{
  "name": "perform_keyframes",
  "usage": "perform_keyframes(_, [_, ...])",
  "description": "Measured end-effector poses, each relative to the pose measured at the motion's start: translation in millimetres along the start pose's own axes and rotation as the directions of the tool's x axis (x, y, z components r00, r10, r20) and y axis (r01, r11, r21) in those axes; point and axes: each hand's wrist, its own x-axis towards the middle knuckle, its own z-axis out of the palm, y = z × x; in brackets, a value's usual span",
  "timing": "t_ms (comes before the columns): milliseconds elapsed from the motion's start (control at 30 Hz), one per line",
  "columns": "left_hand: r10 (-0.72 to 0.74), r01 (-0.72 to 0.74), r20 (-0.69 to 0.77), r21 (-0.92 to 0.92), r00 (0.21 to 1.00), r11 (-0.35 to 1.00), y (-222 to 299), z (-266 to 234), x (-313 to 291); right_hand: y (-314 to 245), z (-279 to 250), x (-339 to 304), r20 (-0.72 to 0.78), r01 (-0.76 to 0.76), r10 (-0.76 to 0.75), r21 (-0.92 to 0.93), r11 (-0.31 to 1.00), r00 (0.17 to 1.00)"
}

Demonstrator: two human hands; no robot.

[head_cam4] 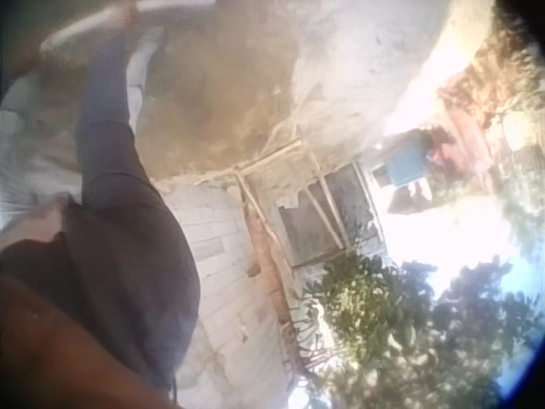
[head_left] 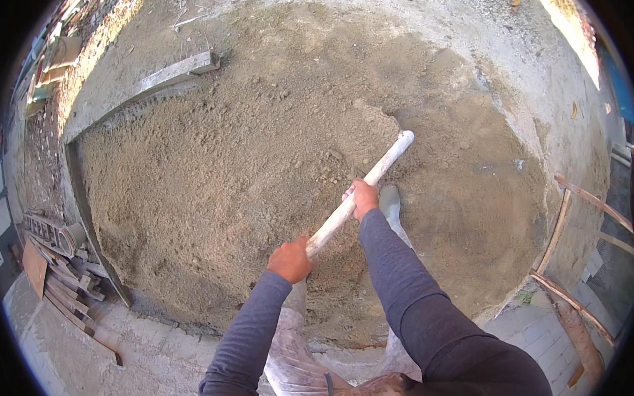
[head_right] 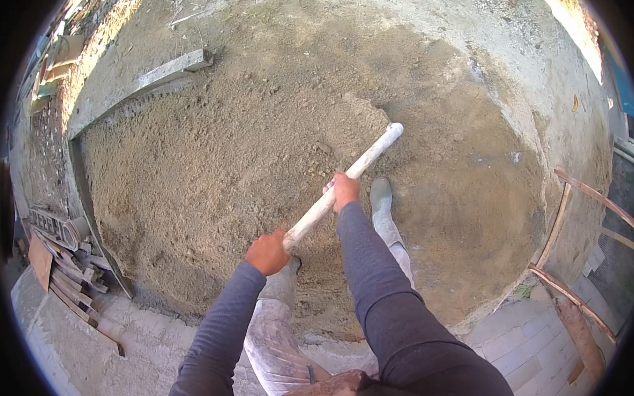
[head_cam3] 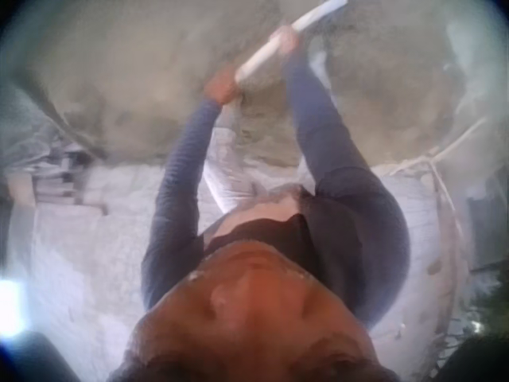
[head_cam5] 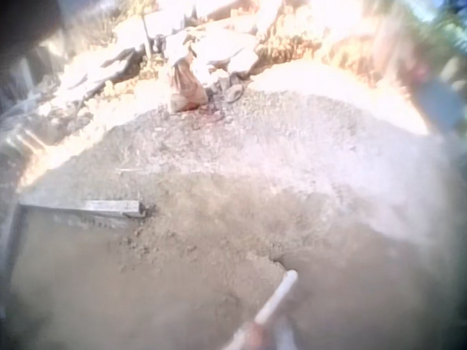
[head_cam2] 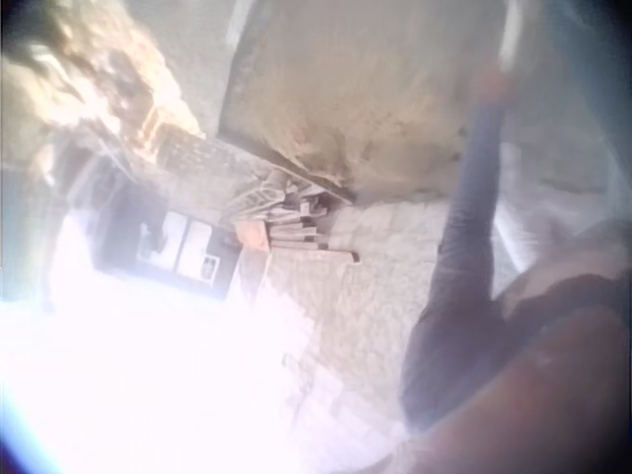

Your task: The person mixes sand and cement in an enclosure using a hoe, repeatedly pulling the material together and turning it over.

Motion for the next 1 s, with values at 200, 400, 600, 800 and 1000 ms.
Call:
perform_keyframes(200, [-0.188, 0.210, -0.202, 0.093, 0.961, 0.973, -118, 0, -220, 141, 59, -211, 0.171, -0.298, 0.278, 0.106, 0.949, 0.945])
perform_keyframes(400, [-0.483, 0.564, -0.451, 0.055, 0.750, 0.824, -99, 65, -369, 173, 30, -335, 0.526, -0.472, 0.459, -0.120, 0.873, 0.716])
perform_keyframes(600, [-0.336, 0.299, -0.275, -0.166, 0.901, 0.940, -32, 134, -271, 77, -74, -237, 0.466, -0.283, 0.279, -0.063, 0.957, 0.839])
perform_keyframes(800, [0.204, 0.084, 0.210, -0.863, 0.956, 0.498, 181, 178, 4, -146, -172, -24, -0.039, 0.298, -0.316, -0.238, 0.924, 0.948])
perform_keyframes(1000, [0.495, 0.351, 0.364, -0.928, 0.789, 0.123, 253, 189, 153, -221, -215, 142, -0.172, 0.279, -0.480, -0.629, 0.725, 0.860])
